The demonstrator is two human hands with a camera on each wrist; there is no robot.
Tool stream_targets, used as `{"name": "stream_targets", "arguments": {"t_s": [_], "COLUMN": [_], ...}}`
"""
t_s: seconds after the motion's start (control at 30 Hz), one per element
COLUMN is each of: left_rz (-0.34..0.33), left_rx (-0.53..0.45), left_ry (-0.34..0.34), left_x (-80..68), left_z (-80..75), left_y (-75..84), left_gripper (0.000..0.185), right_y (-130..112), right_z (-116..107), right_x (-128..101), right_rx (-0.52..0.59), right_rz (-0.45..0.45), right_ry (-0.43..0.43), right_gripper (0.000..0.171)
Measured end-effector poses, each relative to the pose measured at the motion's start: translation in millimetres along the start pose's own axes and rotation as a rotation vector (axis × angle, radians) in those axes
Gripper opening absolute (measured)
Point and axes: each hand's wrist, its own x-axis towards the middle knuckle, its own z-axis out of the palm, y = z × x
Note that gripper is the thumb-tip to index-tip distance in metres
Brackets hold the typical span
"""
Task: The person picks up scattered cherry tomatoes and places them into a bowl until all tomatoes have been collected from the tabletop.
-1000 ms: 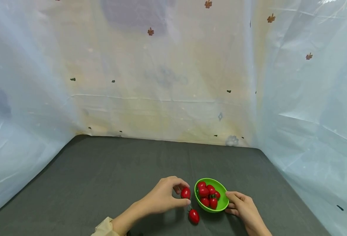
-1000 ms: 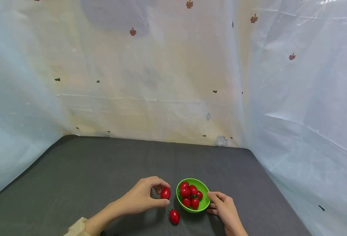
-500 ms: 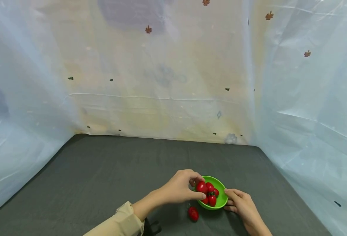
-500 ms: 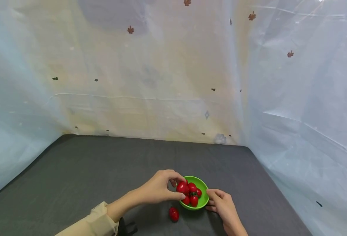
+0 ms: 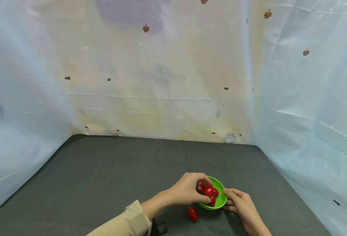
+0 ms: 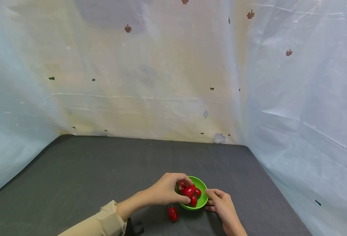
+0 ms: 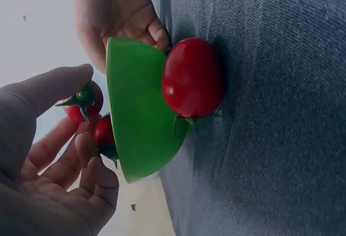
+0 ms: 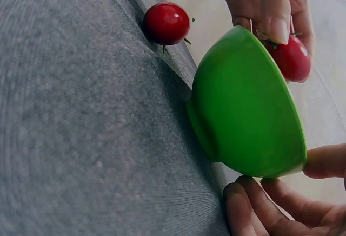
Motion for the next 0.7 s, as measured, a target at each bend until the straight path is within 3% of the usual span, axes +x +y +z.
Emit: {"name": "stream_targets", "arguments": {"t_s": [0.3,0.57,0.7], "left_rz": [0.008,0.042,0.050], "left_rx": [0.005,0.081,0.037], "left_ry": [0.004,0.030,0.068], "left_x": [3.7,0.6,-5.4], "left_z": [3.6,3.9,1.7], "left_y": [1.5,1.7,2.9], "left_gripper": [0.035,0.034,0.034], "right_y": [-1.8,-1.2,-1.7], "right_z": [0.5,1.8,1.4], "right_x": [-1.1,-0.9,-0.8], "right_rx": [-0.005,-0.007,-0.003], "right_rz": [0.001,0.006,0.011], "right_ry": [0.004,0.011,0.012], "right_gripper": [0.041,0.040,0.040]}}
